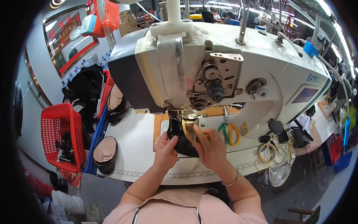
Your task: Stitch shoe components using an industrial sewing machine.
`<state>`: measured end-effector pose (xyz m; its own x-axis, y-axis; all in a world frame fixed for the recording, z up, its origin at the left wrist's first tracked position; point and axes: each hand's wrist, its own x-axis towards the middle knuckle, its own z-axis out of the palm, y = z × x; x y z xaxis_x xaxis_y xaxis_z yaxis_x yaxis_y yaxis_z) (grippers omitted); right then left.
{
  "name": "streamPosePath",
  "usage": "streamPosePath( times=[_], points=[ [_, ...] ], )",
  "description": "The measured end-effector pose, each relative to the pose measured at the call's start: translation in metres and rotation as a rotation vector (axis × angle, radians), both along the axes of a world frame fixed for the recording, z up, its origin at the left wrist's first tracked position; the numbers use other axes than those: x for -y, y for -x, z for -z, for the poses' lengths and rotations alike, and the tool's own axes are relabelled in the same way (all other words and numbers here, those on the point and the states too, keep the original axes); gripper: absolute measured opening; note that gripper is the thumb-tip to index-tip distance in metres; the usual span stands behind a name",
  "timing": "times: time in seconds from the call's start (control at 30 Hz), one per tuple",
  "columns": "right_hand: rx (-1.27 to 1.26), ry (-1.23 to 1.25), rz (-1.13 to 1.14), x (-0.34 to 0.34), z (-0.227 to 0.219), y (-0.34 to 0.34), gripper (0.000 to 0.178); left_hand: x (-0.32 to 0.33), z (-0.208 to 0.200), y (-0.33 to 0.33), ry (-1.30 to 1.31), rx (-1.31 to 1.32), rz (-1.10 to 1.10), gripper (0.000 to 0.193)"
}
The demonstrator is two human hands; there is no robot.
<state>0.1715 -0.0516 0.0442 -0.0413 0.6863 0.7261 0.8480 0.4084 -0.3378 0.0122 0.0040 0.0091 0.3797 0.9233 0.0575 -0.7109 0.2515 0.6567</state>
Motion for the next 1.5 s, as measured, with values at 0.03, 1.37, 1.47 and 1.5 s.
streamPosePath(
  times=[0.03, 1.37, 1.47, 1.5],
  points=[
    [0.123, -0.038, -0.006, -0.002, -0.001, 0.003, 0.032, 0.002, -0.003, 0.000, 0.004, -0.002, -0.005, 0.020],
    [-0.616, 0.385, -0.199, -0.031, 0.014, 0.014, 0.009, -0.030, -0.029, 0.002, -0.164, -0.353, -0.198, 0.028],
    [-1.024, 0.186, -0.028, -0.044, 0.003, 0.000, 0.011, -0.032, -0.029, 0.003, -0.136, -0.341, -0.186, 0.029],
    [-1.017, 0.166, -0.041, -0.045, 0.000, -0.004, 0.011, -0.032, -0.028, 0.004, -0.152, -0.331, -0.168, 0.029]
  ],
)
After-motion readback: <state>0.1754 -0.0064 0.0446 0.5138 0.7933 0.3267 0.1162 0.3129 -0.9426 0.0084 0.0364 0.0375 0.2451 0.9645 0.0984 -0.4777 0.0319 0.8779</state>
